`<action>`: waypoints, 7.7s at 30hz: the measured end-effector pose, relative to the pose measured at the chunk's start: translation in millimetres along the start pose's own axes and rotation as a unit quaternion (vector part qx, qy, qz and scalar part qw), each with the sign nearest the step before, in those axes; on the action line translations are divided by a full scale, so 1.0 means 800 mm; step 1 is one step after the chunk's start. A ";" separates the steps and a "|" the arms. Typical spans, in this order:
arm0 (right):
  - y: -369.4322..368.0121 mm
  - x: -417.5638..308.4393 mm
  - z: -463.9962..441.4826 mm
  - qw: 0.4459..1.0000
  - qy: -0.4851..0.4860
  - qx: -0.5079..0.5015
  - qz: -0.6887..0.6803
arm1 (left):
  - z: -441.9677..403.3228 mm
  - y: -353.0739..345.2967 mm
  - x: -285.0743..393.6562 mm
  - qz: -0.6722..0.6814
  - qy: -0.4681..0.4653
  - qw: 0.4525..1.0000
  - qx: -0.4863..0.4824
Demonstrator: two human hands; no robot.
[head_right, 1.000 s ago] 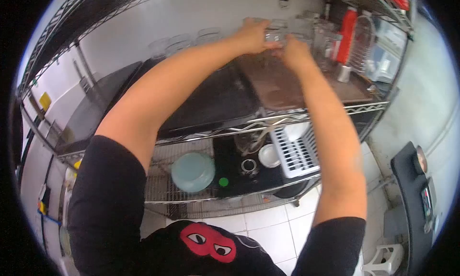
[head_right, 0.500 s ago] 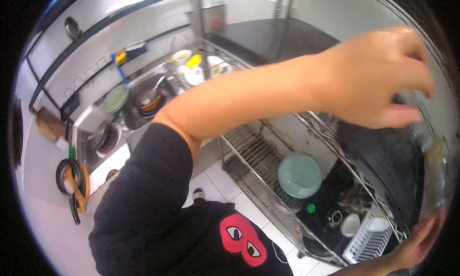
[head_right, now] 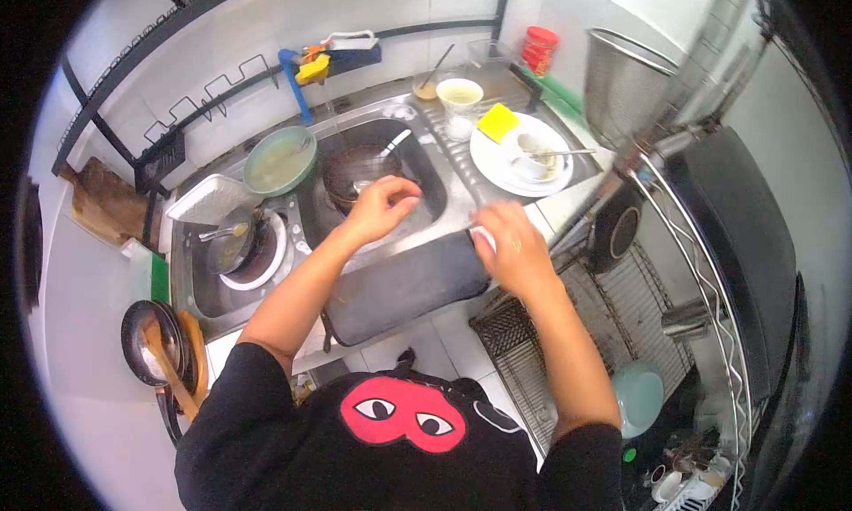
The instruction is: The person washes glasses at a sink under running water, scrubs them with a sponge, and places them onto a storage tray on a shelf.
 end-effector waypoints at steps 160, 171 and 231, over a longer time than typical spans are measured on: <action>-0.404 -0.003 -0.350 0.931 0.206 -0.258 -0.153 | -0.107 0.077 -0.338 0.780 0.155 0.521 0.309; -0.465 0.115 -0.340 0.690 -0.311 -0.021 -0.653 | -0.133 0.094 -0.325 0.706 0.180 0.598 0.333; -0.222 0.022 -0.117 0.971 -0.130 -0.073 -0.184 | 0.007 0.140 -0.133 -0.122 0.111 0.983 0.080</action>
Point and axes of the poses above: each hand's wrist, its own z-axis away from the middle knuckle, its own y-axis out of the back of the hand, x = y × z, the point moved 7 cm from there along -z, towards the middle knuckle, and after that the axes turned 1 degree about x, right-handed, at the moved point
